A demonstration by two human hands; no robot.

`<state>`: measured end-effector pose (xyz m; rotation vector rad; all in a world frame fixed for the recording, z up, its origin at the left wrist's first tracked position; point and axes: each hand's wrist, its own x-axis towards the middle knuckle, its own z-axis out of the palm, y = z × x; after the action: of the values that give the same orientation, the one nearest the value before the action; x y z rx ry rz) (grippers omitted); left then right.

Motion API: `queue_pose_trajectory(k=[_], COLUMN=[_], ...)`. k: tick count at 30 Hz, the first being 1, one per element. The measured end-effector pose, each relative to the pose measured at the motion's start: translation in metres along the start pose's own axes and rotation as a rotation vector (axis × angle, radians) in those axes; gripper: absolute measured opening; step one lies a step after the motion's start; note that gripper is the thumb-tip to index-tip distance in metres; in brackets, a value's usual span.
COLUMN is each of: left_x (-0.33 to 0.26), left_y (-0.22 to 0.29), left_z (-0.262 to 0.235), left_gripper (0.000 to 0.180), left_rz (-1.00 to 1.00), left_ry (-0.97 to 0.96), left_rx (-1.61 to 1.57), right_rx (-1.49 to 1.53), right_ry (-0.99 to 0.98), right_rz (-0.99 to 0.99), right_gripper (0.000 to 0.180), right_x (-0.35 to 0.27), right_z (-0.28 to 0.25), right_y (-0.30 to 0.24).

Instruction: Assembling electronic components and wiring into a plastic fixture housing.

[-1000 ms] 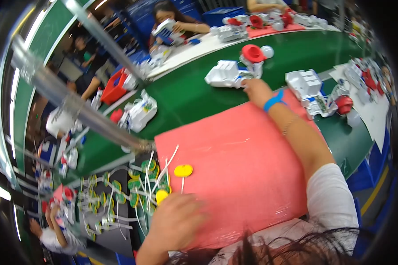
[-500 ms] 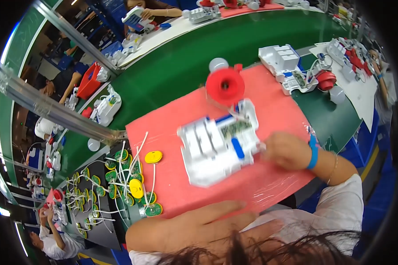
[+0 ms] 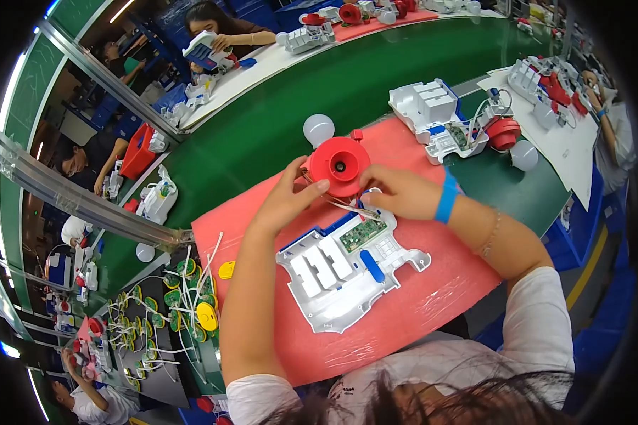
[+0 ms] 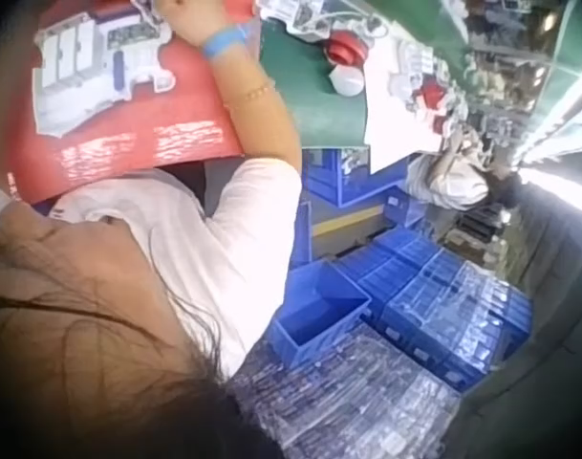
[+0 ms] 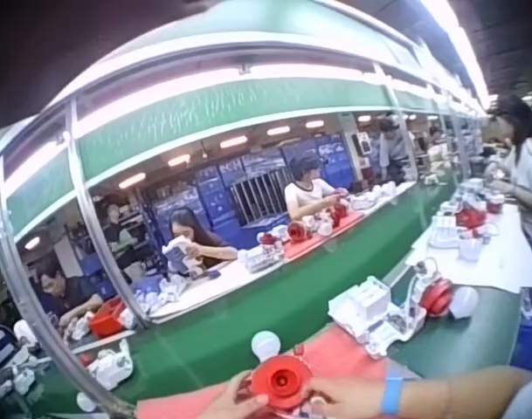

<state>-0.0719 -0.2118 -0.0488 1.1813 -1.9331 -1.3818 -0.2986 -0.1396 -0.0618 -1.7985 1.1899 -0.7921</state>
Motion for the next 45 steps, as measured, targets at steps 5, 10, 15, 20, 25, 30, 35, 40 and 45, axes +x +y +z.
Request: queue_pose_trajectory(k=[5,10,15,20,25,30,35,40,45], left_x=[0.024,0.035,0.054,0.047,0.007,-0.028,-0.037,-0.039,-0.037], left_y=[0.009,0.025,0.044,0.048,0.041,0.038,0.054,0.044,0.040], left_z=[0.013,0.021,0.023,0.025,0.024,0.033,0.047,0.050,0.054], left_gripper=[0.073,0.076,0.087,0.066,0.059,0.058,0.059,0.060,0.061], left_rz=[-0.058,-0.211,-0.265,-0.225,-0.163,0.070,0.073,0.143,0.206], left_ry=[-0.013,0.070,0.100,-0.125,0.193,0.389,0.425,0.412,0.395], left_rx=[-0.139,0.018,0.309,0.072,-0.240,-0.390,-0.421,-0.369,-0.395], right_rx=[-0.176,-0.154,-0.365,-0.436,-0.325,-0.207,0.477,1.055,1.245], right_ry=[0.108,0.044,0.076,0.096,0.240,0.293,-0.151,-0.258,-0.263], right_rz=[-0.233,-0.450,-0.468,-0.531,-0.625,-0.410,0.387,0.424,0.390], right_gripper=[0.014,0.012,0.012,0.016,0.019,0.015,0.026,0.032,0.029], right_x=[-0.004,0.000,0.000,-0.002,-0.004,-0.031,-0.030,-0.014,-0.021], right_z=[0.016,0.011,0.012,0.013,0.011,-0.002,0.020,0.026,0.028], right_y=[0.014,0.016,0.018,0.015,0.016,-0.024,-0.019,0.004,0.011])
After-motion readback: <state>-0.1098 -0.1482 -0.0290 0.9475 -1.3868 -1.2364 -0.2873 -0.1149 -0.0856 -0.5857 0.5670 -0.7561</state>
